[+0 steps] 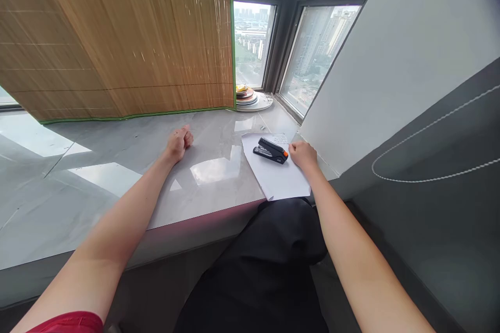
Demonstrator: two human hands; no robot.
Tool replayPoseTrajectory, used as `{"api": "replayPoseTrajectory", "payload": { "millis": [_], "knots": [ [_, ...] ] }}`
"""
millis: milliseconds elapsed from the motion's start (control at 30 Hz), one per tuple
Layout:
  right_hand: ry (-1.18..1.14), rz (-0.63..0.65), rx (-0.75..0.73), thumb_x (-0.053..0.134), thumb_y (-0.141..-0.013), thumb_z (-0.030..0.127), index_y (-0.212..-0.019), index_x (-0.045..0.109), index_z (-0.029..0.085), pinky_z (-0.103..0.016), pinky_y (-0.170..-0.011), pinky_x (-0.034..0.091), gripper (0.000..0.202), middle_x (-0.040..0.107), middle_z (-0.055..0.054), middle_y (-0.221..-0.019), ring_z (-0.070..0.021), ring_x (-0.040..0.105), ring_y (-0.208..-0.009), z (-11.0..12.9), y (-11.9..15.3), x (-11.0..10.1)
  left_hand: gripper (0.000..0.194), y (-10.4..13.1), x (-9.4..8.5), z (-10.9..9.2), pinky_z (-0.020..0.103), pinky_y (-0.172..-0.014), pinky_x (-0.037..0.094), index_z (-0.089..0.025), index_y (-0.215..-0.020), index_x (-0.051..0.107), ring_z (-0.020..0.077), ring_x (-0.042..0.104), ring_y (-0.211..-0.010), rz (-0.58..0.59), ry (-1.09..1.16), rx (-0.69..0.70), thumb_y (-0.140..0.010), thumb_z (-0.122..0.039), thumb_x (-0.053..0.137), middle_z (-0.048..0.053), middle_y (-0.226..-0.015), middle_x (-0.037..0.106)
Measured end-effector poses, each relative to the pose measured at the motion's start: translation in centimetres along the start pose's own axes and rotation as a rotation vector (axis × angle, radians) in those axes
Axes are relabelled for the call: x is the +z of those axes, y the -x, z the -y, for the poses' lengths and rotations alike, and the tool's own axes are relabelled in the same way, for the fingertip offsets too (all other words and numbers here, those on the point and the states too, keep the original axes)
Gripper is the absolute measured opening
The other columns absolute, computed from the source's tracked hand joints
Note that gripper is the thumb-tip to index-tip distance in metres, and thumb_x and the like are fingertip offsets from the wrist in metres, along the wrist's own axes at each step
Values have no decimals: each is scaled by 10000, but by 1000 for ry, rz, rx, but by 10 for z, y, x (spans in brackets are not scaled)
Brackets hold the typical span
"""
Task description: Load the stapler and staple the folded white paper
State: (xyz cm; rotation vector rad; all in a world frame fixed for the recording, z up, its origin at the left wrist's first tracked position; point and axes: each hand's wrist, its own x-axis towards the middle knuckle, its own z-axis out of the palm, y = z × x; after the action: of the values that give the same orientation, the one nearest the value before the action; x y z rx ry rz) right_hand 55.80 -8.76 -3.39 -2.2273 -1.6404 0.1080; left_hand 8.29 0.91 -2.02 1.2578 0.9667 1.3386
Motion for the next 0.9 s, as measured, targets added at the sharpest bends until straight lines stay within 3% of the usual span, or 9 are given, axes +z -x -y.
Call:
{"api": "replayPoseTrajectory", "payload": {
  "millis": [100, 200, 300, 400, 567, 633, 700, 800, 900],
  "knots": [
    [64, 10, -19, 481, -1056, 319, -758, 720, 214, -340, -661, 320, 396, 747, -123, -876, -246, 619, -799, 4, 3, 2, 610, 4, 1, -5, 268, -439, 170, -241, -637, 306, 88, 163, -419, -40, 92, -20, -1052, -517, 658, -83, -516, 171],
    [80, 24, -14, 478, -1072, 339, -807, 759, 213, -338, -677, 344, 407, 769, -139, -926, -261, 650, -839, 8, 4, 0, 320, 8, 4, -11, 234, -434, 163, -259, -859, 514, 92, 130, -407, -82, 132, 1, -1061, -460, 659, -121, -529, 178],
    [85, 22, -22, 482, -1077, 334, -798, 750, 210, -338, -682, 346, 406, 770, -141, -925, -260, 656, -844, 8, 5, -2, 97, 9, 5, -14, 223, -439, 199, -284, -1115, 591, 107, 174, -410, -108, 131, 63, -1052, -343, 636, -130, -548, 196],
    [76, 24, -30, 488, -1070, 326, -754, 707, 213, -341, -669, 338, 401, 747, -123, -875, -249, 640, -810, 6, 4, -1, 213, 7, 5, -15, 221, -458, 267, -276, -1211, 615, 115, 271, -439, -155, 128, 157, -1000, -253, 640, -113, -574, 262],
    [24, -25, -94, 539, -1044, 388, -772, 669, 226, -347, -686, 418, 342, 712, -102, -851, -259, 640, -822, 8, -14, -3, 427, 6, 5, -17, 203, -477, 310, -289, -1197, 598, 90, 444, -540, -151, 113, 197, -814, -143, 717, -45, -809, 567],
    [-45, -55, -228, 542, -1037, 396, -937, 718, 218, -370, -786, 502, 270, 754, -124, -1028, -281, 685, -963, 14, -27, -3, 423, 7, 5, -17, 205, -460, 283, -290, -1165, 591, 86, 445, -541, -158, 109, 175, -784, -163, 725, -36, -849, 589],
    [-121, 17, -387, 515, -1040, 393, -1195, 730, 202, -430, -979, 550, 327, 736, -157, -1328, -308, 690, -1199, 24, -43, 0, 334, 6, 4, -16, 209, -447, 265, -275, -1116, 603, 90, 428, -525, -173, 90, 141, -808, -228, 723, -33, -812, 573],
    [-185, 243, -567, 462, -1051, 388, -1537, 608, 214, -499, -1287, 418, 536, 503, -128, -1723, -292, 507, -1567, 41, -61, 11, 159, 3, 1, -10, 210, -434, 251, -238, -996, 631, 98, 399, -501, -223, 23, 97, -895, -342, 694, -29, -707, 512],
    [-190, 367, -629, 458, -1057, 399, -1651, 530, 287, -509, -1387, 279, 609, 426, -57, -1793, -254, 356, -1685, 55, -70, 23, 149, 1, -3, -4, 203, -431, 251, -226, -934, 629, 102, 387, -498, -290, -5, 84, -944, -369, 672, -28, -675, 480]
  ]
}}
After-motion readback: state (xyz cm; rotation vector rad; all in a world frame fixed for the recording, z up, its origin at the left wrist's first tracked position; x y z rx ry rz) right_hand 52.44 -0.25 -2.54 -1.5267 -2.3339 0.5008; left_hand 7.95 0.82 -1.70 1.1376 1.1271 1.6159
